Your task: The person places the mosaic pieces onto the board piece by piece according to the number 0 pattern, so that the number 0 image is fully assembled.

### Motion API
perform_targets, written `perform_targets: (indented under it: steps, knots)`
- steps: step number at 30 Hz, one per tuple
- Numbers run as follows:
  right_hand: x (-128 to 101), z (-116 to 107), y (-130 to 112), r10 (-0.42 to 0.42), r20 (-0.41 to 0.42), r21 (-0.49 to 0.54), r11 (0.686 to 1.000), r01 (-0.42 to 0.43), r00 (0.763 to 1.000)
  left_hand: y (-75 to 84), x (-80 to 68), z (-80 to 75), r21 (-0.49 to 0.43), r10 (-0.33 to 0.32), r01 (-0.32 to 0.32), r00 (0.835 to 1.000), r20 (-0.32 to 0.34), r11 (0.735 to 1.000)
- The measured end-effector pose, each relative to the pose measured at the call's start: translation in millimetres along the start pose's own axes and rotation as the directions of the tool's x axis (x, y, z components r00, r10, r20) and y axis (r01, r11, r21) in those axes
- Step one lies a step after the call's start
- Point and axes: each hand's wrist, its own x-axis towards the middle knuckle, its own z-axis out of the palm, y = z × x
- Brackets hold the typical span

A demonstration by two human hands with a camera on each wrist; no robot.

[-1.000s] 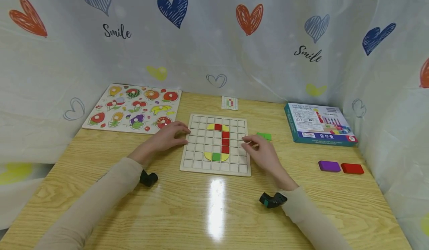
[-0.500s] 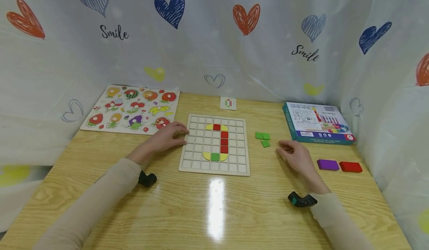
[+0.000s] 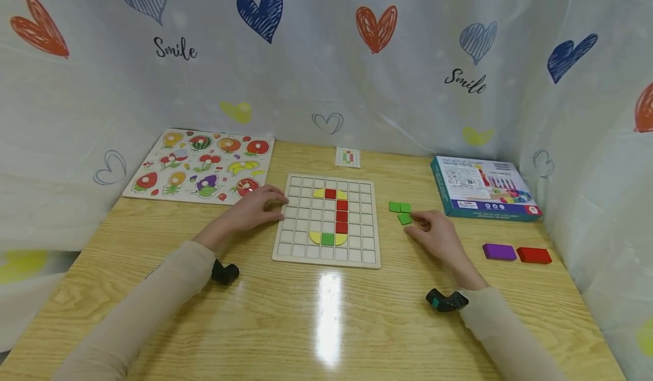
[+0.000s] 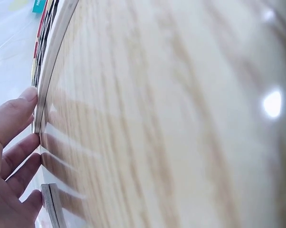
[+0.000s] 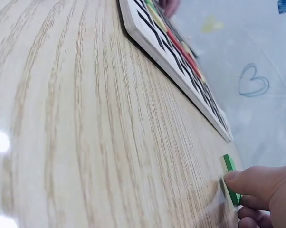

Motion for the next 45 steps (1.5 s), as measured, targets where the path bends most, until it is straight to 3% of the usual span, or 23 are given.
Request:
perform_targets:
  steps: [27, 40, 45]
  knots:
    - [11.1, 4.3, -7.2, -0.041, 0.004, -0.030, 0.999, 0.041, 0.999, 7.0, -2.3, -2.4, -0.012, 0.009, -0.009, 1.000, -0.012, 1.000]
    - [11.2, 4.7, -9.6, 0.015, 0.013, 0.004, 1.000, -0.015, 1.000, 6.3, -2.2, -2.5, -0.009, 0.000, 0.000, 1.000, -0.005, 1.000]
    - [14.8, 7.3, -21.8, -0.004, 0.029, 0.074, 0.997, 0.002, 1.000, 4.3, -2.2, -2.2, -0.009, 0.002, -0.002, 1.000, -0.009, 1.000]
